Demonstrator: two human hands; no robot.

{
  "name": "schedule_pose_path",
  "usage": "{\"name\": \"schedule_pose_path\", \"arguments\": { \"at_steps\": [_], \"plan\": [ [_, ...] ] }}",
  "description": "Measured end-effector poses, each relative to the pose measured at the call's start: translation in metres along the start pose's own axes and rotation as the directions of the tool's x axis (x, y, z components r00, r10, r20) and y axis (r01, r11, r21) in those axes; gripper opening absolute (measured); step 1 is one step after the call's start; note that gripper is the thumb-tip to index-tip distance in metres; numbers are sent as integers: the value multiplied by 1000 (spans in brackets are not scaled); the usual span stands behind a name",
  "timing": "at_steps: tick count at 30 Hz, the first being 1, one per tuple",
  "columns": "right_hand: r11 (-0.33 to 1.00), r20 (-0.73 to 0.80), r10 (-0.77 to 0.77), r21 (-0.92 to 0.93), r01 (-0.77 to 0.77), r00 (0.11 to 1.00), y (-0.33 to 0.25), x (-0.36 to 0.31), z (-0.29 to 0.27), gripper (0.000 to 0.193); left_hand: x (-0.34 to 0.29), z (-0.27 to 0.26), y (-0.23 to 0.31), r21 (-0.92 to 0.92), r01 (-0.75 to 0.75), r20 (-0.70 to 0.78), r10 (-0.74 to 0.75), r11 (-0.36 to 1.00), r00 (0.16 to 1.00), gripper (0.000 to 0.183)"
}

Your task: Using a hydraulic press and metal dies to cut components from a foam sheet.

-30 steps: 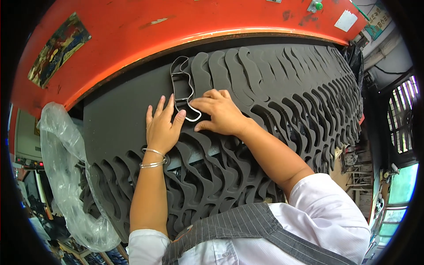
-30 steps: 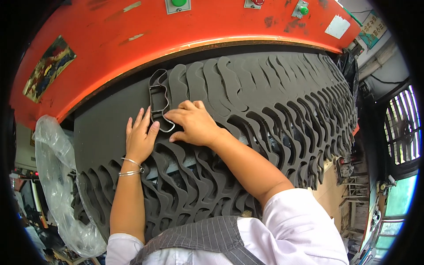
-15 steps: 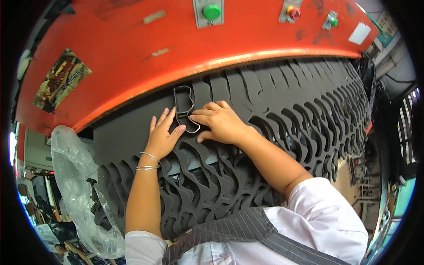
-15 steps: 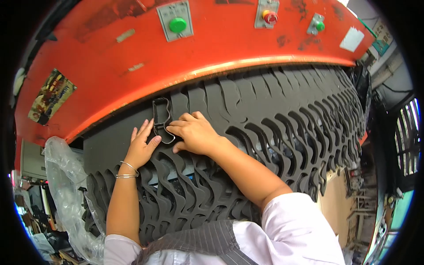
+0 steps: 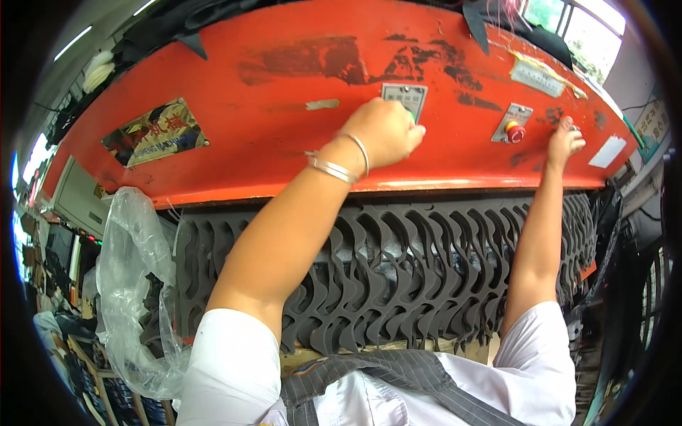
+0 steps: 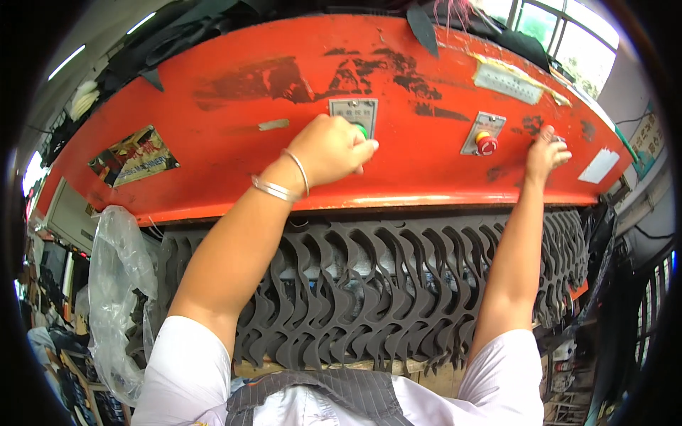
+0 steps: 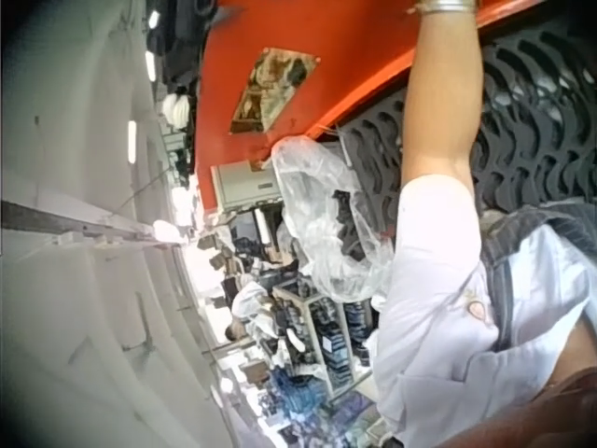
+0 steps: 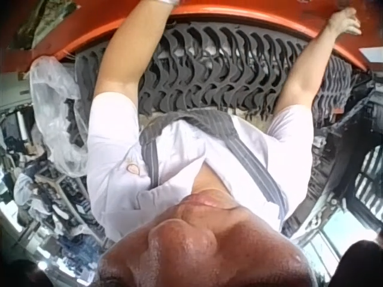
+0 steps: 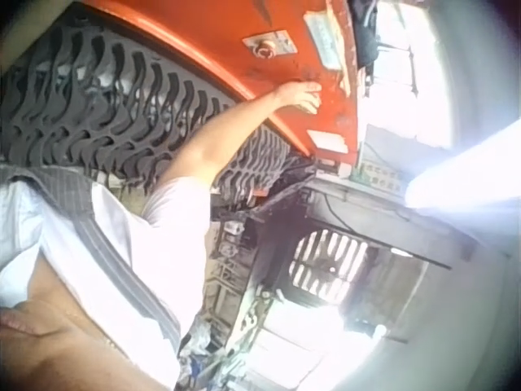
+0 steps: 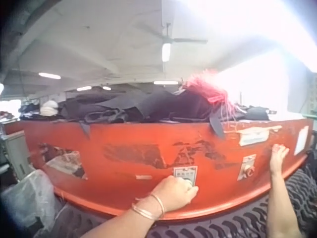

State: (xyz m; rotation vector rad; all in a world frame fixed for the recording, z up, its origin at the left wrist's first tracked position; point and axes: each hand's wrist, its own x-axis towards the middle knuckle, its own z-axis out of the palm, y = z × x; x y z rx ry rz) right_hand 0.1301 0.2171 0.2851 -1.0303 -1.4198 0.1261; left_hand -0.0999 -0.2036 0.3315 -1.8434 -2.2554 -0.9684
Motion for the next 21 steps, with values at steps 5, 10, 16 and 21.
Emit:
{"name": "schedule_pose_path", "arguments": {
  "at_steps": [5,10,16,21],
  "plan": [
    [910,317,-95,411,-47,944,-76,-111,-96,67,-113,-8,-3,-241,183,85,-167,953,982,39],
    [836,649,-67,451,-312,758,-59,-175,-202,57,-265,-41,40,-276,525,691,-214,805,691,45],
    [919,914,-230,317,-235,333,-211,-289,-303,17,-426,-82,113,63,427,467,-405,902,786,41],
    [769,749,-586,634,79,-308,-324,-374,-413,44,-486,-101,151,89,458,189,-467,884,864,44]
  ]
}}
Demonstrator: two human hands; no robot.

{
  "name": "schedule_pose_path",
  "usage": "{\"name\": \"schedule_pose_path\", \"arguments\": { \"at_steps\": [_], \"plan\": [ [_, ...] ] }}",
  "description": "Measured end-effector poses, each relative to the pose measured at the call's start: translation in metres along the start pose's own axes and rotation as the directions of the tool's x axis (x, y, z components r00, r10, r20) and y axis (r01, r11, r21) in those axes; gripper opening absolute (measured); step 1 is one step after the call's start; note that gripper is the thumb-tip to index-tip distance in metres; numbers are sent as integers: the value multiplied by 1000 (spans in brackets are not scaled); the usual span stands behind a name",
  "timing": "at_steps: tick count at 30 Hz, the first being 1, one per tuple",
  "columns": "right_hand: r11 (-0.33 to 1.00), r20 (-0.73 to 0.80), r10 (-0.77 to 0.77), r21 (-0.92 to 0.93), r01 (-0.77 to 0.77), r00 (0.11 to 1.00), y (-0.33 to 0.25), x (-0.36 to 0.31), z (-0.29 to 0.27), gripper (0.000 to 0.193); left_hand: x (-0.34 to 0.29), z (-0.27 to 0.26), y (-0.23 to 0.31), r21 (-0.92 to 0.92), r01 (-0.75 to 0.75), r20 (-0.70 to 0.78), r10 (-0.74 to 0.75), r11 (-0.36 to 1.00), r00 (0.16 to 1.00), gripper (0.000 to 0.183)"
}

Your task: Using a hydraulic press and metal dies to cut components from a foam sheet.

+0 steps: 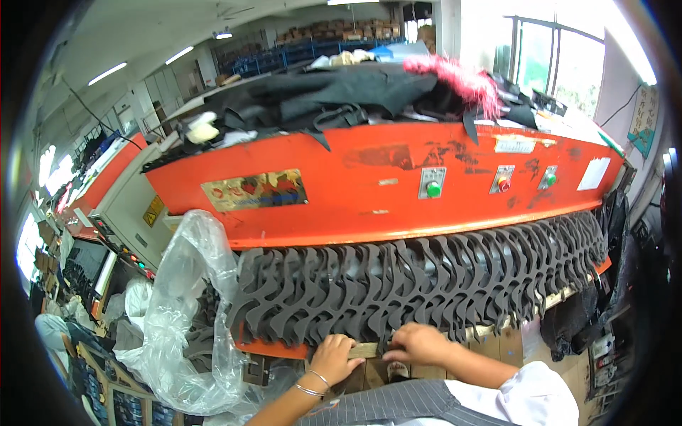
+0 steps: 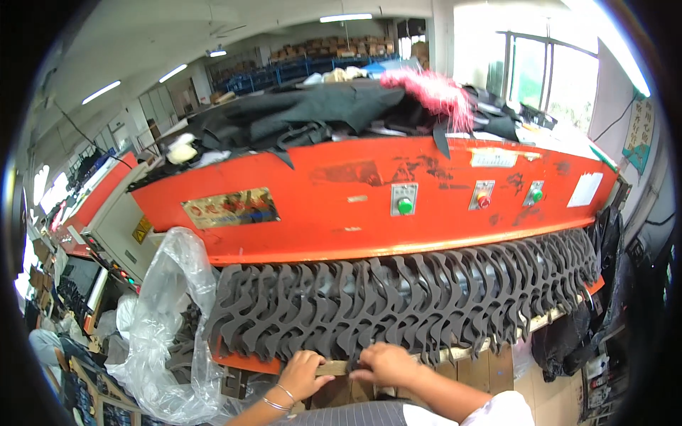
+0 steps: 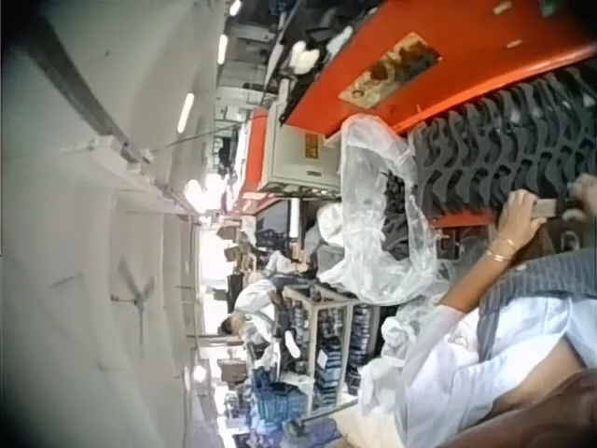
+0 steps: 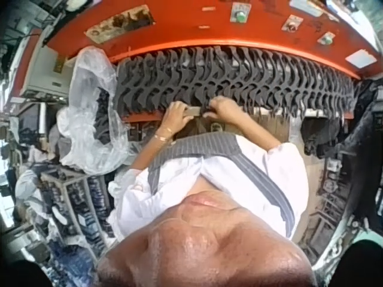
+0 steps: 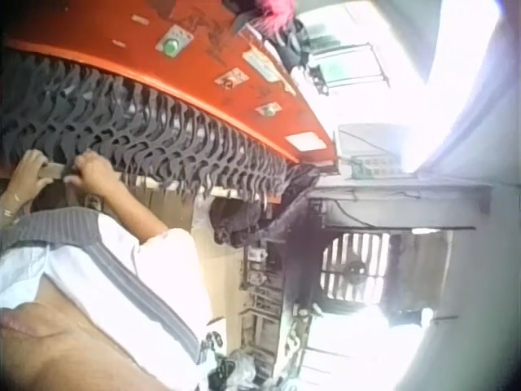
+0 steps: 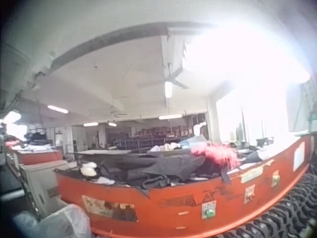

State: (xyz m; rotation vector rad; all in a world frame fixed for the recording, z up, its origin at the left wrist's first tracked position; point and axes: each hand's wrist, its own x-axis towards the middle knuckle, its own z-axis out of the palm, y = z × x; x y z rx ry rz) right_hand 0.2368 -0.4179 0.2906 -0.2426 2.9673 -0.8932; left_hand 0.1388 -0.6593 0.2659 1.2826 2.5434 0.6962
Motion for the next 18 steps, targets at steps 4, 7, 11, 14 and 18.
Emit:
{"name": "schedule_pose_path", "arguments": {
  "at_steps": [4,7,11,14,18],
  "plan": [
    [965,0,43,-259,-42,999,-62,-24,60,45,-56,4,-14,28,-49,-4,49,998,999,48],
    [905,-83,181,-377,-199,980,-78,-35,101,49,-91,9,-19,98,-98,-46,103,990,994,49],
    [851,-86,255,-452,-266,963,-112,-48,127,53,-125,11,-24,132,-63,45,57,989,997,49],
    [832,-128,280,-462,-307,951,-124,-57,141,52,-139,14,-21,166,-61,41,55,984,998,44],
    [813,-209,307,-450,-370,929,-128,-68,161,48,-149,18,-17,115,-11,37,7,993,999,47]
  ]
}}
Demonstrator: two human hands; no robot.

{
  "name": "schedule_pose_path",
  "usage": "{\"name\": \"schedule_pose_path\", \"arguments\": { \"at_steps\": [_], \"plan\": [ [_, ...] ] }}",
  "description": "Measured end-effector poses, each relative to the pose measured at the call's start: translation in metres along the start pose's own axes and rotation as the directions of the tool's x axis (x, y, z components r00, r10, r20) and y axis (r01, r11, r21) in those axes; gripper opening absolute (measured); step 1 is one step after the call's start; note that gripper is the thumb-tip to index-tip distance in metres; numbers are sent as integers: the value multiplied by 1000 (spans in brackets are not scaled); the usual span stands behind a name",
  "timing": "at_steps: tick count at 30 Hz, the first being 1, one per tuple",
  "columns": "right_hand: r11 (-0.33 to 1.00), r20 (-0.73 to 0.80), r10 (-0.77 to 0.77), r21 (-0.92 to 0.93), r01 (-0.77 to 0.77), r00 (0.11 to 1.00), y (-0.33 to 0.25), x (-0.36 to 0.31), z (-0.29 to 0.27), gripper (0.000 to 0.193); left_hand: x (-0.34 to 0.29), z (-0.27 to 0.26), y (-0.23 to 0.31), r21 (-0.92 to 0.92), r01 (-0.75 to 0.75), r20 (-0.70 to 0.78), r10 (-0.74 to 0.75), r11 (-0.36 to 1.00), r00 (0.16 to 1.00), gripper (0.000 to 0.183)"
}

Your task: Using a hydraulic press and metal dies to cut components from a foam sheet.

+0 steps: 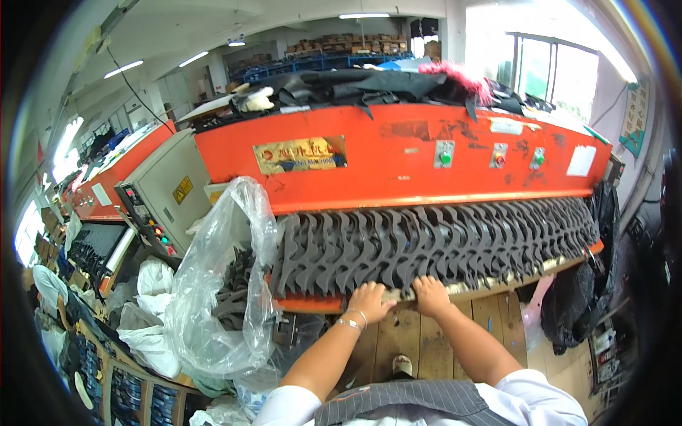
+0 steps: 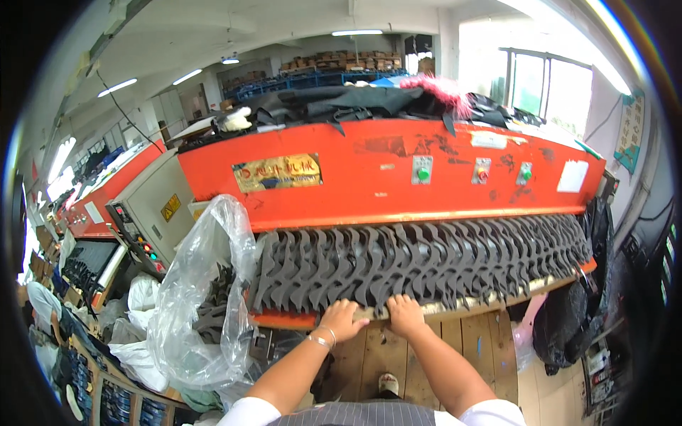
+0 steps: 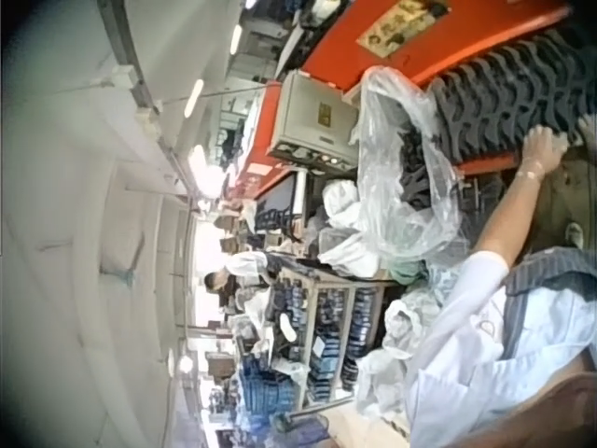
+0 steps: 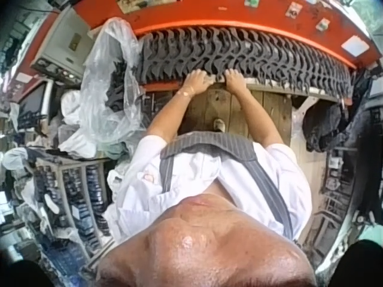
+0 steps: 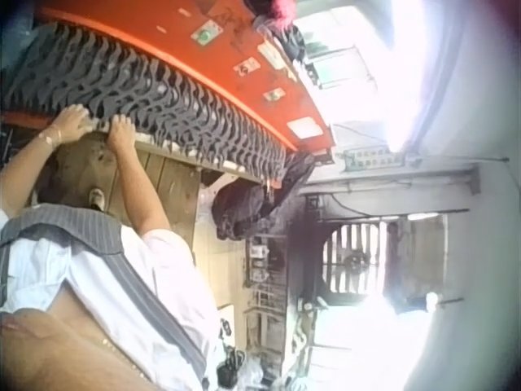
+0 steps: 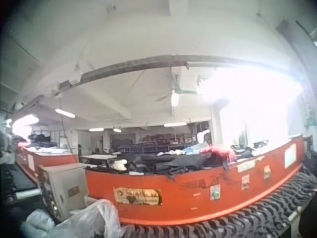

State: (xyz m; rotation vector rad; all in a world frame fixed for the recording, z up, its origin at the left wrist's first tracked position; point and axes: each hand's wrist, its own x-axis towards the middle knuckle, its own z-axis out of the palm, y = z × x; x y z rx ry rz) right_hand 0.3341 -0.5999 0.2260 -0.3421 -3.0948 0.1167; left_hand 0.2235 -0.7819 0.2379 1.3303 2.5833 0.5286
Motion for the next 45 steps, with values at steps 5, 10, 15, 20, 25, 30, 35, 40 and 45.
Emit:
{"name": "schedule_pose_path", "arguments": {
  "at_steps": [5,10,15,20,25,30,35,40,45],
  "plan": [
    [999,-67,14,40,-11,998,6,16,25,52,22,22,-2,-32,170,-95,-173,985,980,57],
    [998,-50,-44,34,46,998,33,63,37,39,71,30,-18,-89,112,-228,-129,990,965,58],
    [969,-4,-178,171,176,984,92,112,35,28,149,10,-28,-102,76,58,-70,992,996,64],
    [678,656,-448,692,-248,607,186,274,-70,29,307,-82,-34,-162,3,703,114,987,702,60],
    [870,-117,-112,468,155,987,263,484,-12,26,488,-27,-70,-281,-123,-208,65,952,976,25],
    [991,609,-35,124,-51,792,277,613,23,32,588,39,-137,-110,-184,-161,165,977,973,17],
    [985,704,7,118,-127,710,290,656,38,27,621,18,-133,-115,-291,-243,257,950,935,17],
    [657,211,-111,749,-88,971,340,608,80,22,594,79,-156,-92,-264,-454,196,960,869,28],
    [-124,-58,243,988,91,968,308,583,11,17,617,12,-172,-165,-171,162,198,971,967,32]
  ]
}}
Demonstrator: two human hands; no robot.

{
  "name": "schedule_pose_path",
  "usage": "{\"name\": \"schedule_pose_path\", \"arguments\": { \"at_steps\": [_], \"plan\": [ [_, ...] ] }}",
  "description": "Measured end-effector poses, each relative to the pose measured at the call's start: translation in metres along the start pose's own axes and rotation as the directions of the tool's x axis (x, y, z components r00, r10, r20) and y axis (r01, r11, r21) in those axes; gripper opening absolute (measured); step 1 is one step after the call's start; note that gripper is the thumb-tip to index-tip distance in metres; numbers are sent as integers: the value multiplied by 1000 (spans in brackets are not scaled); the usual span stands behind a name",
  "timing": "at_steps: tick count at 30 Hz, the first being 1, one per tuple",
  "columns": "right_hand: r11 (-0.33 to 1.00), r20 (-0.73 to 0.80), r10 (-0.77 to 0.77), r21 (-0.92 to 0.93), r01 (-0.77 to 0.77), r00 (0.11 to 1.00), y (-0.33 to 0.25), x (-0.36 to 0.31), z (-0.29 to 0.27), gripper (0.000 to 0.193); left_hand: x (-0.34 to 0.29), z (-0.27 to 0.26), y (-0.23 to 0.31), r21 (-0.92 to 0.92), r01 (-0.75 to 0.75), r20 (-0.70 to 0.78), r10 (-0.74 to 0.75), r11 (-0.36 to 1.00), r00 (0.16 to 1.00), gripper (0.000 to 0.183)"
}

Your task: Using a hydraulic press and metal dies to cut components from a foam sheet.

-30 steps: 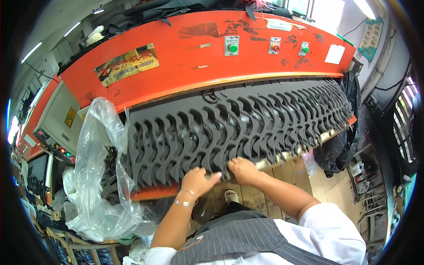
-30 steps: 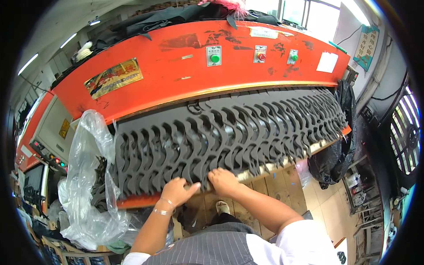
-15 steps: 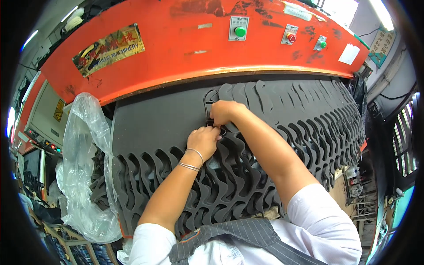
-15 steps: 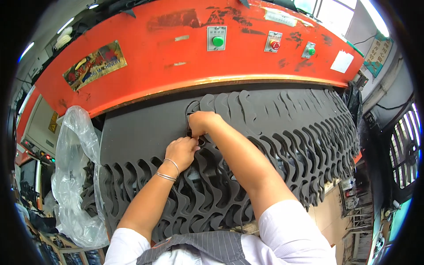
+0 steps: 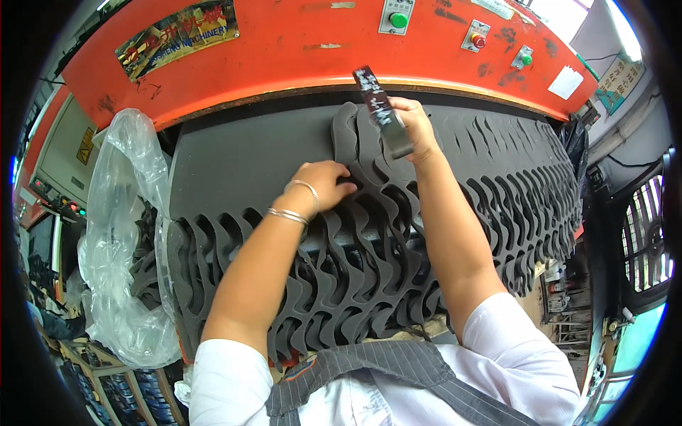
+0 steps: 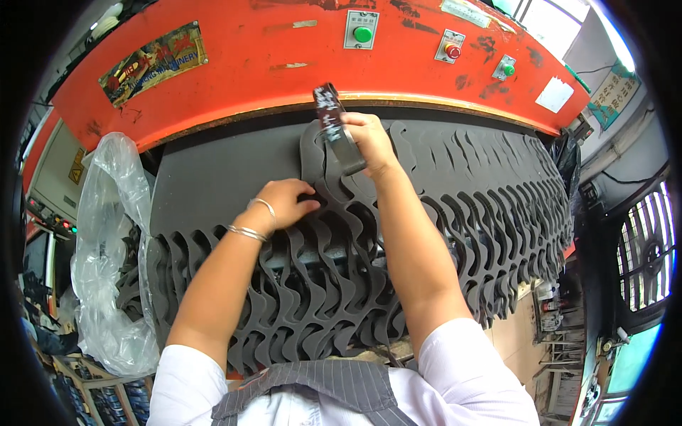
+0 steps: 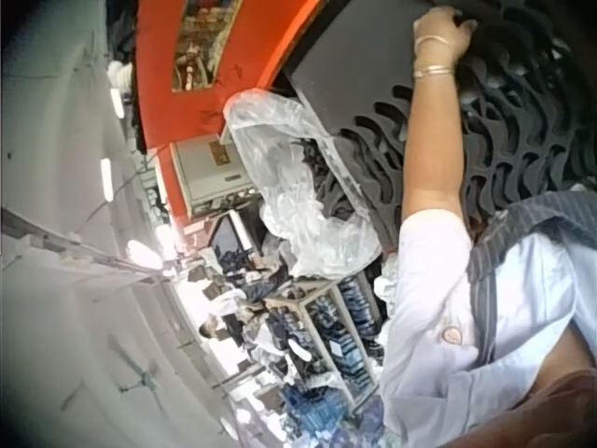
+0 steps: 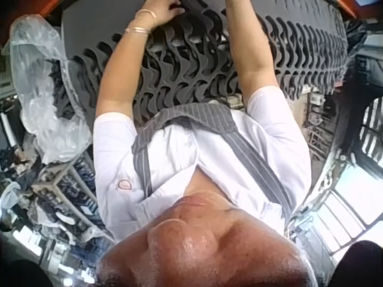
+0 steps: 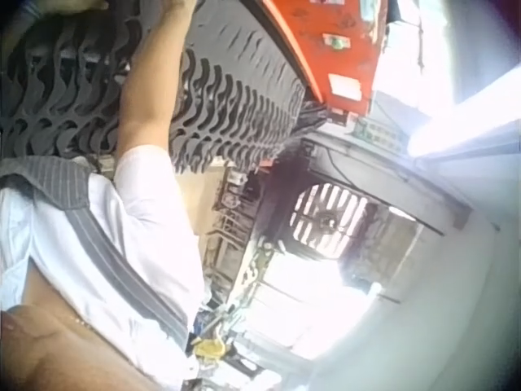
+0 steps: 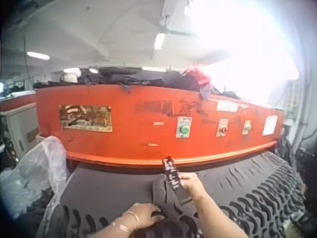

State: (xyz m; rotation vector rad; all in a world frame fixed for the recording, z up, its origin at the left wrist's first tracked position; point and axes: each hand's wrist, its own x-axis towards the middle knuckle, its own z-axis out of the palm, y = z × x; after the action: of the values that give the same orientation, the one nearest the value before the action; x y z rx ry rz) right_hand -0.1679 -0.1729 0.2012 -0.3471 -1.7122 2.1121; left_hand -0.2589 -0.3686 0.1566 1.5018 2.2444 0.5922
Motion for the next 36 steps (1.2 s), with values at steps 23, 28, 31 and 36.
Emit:
{"name": "schedule_pose_path", "arguments": {
  "at_steps": [23,28,31,36],
  "plan": [
    [333,435,-170,-819,467,884,89,-20,9,60,27,25,-56,63,196,-288,-170,979,943,57],
    [322,443,-196,-814,484,875,89,-18,3,59,34,24,-49,117,193,-331,-145,974,932,58],
    [306,437,-200,-822,480,877,83,-29,-2,59,32,26,-35,118,229,-301,-185,966,936,58],
    [492,342,-229,-767,412,911,34,-65,-14,71,11,14,-8,-204,280,-365,-339,938,867,53]
  ]
}}
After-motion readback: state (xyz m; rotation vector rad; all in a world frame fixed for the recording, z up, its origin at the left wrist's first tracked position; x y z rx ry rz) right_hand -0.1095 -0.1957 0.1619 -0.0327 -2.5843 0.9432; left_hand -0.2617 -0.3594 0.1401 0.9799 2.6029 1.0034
